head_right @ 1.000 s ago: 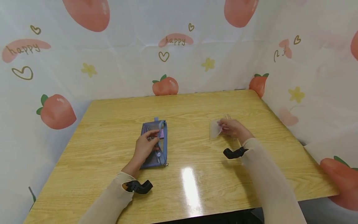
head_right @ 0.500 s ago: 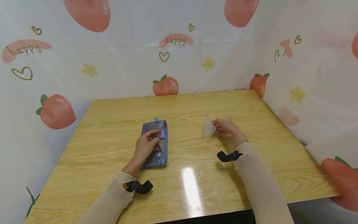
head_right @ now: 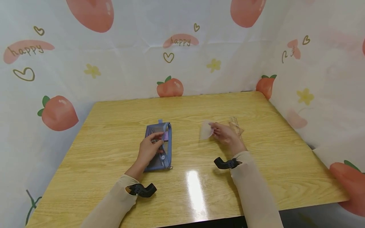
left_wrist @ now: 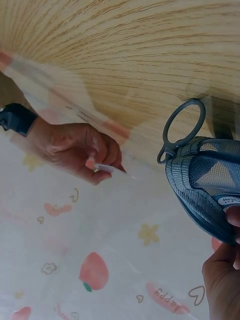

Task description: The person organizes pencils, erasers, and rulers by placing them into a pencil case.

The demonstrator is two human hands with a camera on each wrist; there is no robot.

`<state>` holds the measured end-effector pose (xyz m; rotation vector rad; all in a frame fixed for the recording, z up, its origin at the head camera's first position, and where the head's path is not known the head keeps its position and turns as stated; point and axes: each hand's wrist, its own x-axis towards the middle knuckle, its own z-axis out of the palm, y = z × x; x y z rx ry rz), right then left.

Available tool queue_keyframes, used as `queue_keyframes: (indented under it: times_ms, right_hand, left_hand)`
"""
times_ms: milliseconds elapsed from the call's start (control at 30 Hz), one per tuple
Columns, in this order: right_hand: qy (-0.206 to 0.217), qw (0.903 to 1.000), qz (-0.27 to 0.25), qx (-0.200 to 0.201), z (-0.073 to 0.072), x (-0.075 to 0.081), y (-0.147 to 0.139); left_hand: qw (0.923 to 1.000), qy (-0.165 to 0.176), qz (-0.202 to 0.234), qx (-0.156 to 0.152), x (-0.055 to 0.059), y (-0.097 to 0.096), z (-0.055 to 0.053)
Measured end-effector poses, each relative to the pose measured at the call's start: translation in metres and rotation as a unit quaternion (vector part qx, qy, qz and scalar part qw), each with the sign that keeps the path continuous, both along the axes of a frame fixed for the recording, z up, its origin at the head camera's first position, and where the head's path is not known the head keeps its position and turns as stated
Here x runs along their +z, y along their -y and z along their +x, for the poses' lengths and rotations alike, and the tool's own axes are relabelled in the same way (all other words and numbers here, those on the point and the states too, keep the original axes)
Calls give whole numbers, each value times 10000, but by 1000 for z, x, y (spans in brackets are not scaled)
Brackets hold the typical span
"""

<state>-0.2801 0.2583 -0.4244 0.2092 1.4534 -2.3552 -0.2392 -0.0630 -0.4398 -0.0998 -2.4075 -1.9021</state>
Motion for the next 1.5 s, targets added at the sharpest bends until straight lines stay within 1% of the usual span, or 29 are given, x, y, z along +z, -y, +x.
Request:
queue_keyframes:
  times_ms: [300,467,733,867,1067,1167,1333,1500]
  right_hand:
    - [49,9998,-147,-80,-2,-5,11]
    - [38,9998,-208,31,-2,-6,19]
    - [-119,9993,-196,287,-1,-6,32]
    - [-67,9993,-230,292,-1,-7,39]
    - [-99,9989,-165,422,0,-9,49]
    - [-33,9988,-184,448,0,-9,55]
    - [65,9980,-217,584,0,-8,70]
    - [55,9976,-207,660,-1,-10,84]
  left_hand:
    - [10000,-9,58,-41,1,0,-1]
    - [9999,-27,90,-56,0,1,-1]
    - [9999,31,101,-15,0,2,-1]
    - [9999,68,115,-15,1,2,-1]
    - [9999,64,97,-7,1,0,-2]
    - [9999,58,91,-10,1,0,-2]
    - [10000,38,79,16,1,1,-2]
    - [9999,-36,106,11,2,1,-2]
